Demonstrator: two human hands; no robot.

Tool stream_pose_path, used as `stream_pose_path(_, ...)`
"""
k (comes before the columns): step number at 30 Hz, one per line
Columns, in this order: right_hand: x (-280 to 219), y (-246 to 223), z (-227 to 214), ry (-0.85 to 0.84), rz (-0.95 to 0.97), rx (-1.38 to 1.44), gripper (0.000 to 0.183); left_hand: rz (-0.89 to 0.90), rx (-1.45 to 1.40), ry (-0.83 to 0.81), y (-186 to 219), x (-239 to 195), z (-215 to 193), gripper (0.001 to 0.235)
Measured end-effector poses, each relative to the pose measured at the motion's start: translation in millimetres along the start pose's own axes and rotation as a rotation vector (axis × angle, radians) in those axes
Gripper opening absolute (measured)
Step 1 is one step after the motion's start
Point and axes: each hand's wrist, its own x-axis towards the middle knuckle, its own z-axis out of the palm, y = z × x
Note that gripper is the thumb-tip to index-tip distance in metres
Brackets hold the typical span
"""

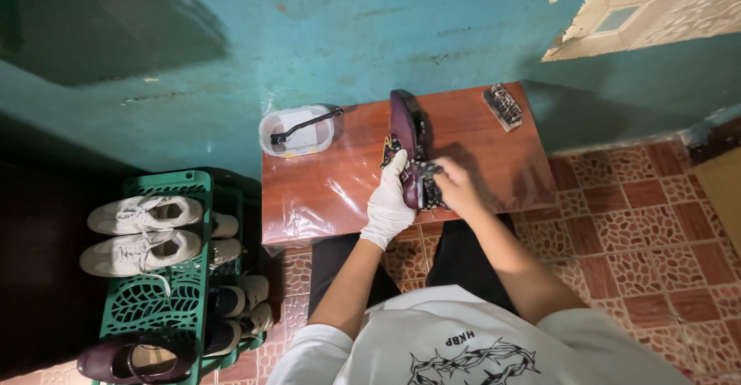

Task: The person cleans a maroon shoe using a patterned cloth. They wipe the upper, sole, and heel of the shoe thoroughly while sitting on the floor.

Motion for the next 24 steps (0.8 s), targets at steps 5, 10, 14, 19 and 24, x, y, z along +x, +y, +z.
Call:
stream_pose_path(5, 5, -21, -12, 0.232, 0.404, 0.671, 0.029, -0.044, 0.033, -0.03, 9, 3, 0, 0.084)
stream_pose_path(10, 11, -39, 0, 0.103, 0.035, 0.156, 0.025, -0.093, 0.064, -0.065, 8, -2, 3, 0.087)
stream_pose_path(14, -4, -56, -1, 0.136, -0.223, -0.005, 0.024, -0.011, 0.195, -0.095, -3, -1, 3, 0.096)
stream_pose_path(19, -30, -45, -9, 0.153, -0.316, 0.077, 0.021, -0.011, 0.152, -0.075, 0, -8, 6, 0.095)
stream_pose_path(24, -31, -32, -26, 0.06, -0.369, 0.076, 0.017, 0.069, 0.062, -0.043, -6, 2, 6, 0.091)
